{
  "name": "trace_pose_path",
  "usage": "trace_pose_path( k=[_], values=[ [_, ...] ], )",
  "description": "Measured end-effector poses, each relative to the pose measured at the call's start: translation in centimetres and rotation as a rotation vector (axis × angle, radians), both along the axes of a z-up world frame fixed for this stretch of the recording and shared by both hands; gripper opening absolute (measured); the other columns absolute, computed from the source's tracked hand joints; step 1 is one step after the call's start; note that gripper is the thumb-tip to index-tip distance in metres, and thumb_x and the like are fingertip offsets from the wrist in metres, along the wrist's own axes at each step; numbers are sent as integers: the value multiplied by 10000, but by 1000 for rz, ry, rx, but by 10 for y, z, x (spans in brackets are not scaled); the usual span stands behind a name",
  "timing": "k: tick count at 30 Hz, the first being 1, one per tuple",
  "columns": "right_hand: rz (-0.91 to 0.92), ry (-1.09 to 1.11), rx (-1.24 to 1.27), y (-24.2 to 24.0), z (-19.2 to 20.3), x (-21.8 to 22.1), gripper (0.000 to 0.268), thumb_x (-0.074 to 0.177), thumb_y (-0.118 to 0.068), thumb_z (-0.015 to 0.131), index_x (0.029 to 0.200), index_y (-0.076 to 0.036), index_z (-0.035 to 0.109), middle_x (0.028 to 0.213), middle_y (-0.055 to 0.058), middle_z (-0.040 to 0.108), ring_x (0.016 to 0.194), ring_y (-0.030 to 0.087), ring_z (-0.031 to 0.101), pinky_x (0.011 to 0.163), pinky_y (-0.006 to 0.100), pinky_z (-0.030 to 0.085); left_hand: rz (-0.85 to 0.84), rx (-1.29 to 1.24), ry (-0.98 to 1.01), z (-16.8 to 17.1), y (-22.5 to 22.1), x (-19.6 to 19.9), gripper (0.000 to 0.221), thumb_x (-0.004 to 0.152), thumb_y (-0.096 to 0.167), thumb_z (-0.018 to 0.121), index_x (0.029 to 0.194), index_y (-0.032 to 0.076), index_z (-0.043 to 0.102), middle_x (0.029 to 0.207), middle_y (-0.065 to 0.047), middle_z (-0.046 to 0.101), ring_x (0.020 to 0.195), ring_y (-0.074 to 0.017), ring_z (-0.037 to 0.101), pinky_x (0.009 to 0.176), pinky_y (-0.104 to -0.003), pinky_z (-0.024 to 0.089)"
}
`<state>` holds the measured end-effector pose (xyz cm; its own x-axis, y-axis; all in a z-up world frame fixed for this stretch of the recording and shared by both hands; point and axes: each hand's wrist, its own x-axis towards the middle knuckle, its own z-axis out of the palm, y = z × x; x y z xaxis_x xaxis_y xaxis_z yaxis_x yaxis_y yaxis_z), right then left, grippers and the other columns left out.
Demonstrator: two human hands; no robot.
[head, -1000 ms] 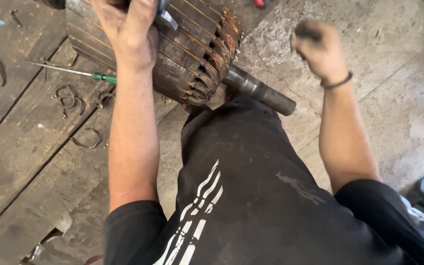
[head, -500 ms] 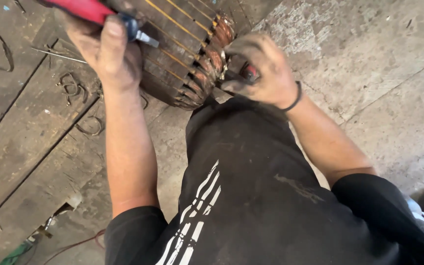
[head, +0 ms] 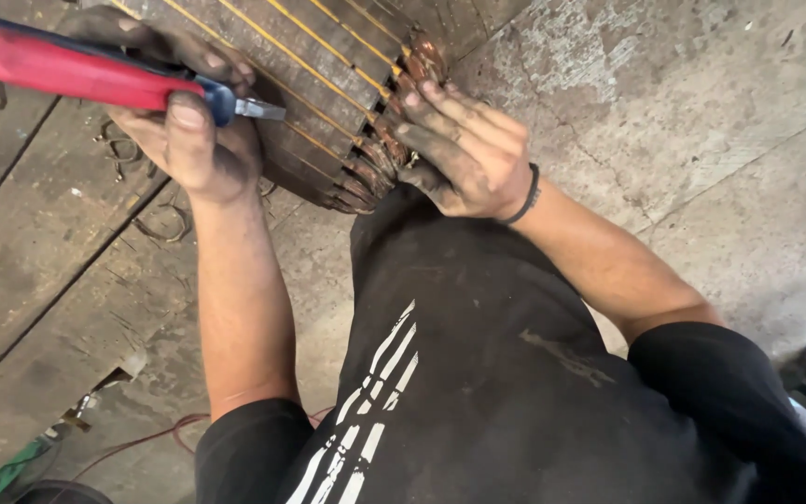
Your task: The person is stripping copper windings from a motor rotor using pliers and wire cutters at a repair bench.
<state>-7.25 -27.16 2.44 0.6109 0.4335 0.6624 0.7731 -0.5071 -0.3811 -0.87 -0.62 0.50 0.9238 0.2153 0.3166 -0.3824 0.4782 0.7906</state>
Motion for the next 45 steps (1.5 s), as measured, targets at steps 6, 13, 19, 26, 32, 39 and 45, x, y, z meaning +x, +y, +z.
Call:
trace_pose_path(
  k=[6,13,19,26,32,39,45],
  values=[
    [-166,118,102,10,-3,-6,394,1046,-368,637,1142,0,740,1186,231,724,1150,360,712,909,472,676,12,-25,-24,5,-4,-5,456,970,173,752,1357,94,524,975,-263,556,838,-363,558,706,-520,513],
    [-153,440,117,-22,26,-16,571,1033,-372,717,1376,53,551,1298,237,684,1164,386,714,994,480,630,-86,59,-10,8,-7,4,546,942,145,802,1411,140,522,1067,-267,598,888,-384,607,754,-541,544],
    [-303,724,243,-57,22,-85,345,1015,-304,701,1235,-38,679,1119,148,749,958,317,747,826,415,609,-430,681,-213,72,-35,-47,465,859,184,819,1263,56,627,976,-224,676,815,-383,644,749,-519,537],
    [118,1216,847,-43,73,-111,667,984,-616,568,1391,-87,542,1433,182,616,1303,232,570,1021,452,527,-477,1359,-709,86,-78,-98,221,1039,233,479,1056,190,695,790,-34,581,645,-234,597,677,-380,503],
    [341,1248,120,-44,34,-79,621,808,-381,862,1183,53,623,1045,248,711,995,481,701,847,615,552,-366,1416,-876,54,-81,-105,148,1026,288,533,1068,242,667,992,-86,590,662,-260,524,690,-403,481],
    [578,1507,336,-94,13,-73,785,858,-535,666,1441,-47,472,1279,123,682,1090,247,701,951,405,605,-296,1419,-567,81,-25,-47,600,1004,615,693,1250,68,675,1310,-195,616,1190,-407,671,1116,-642,376],
    [13,1515,-223,-89,22,-66,179,759,-206,699,934,-190,733,830,16,724,652,210,643,671,345,494,-260,1664,-515,73,-19,-50,513,1053,579,743,1339,153,725,1451,-96,682,1399,-390,527,1159,-661,246]
  ],
)
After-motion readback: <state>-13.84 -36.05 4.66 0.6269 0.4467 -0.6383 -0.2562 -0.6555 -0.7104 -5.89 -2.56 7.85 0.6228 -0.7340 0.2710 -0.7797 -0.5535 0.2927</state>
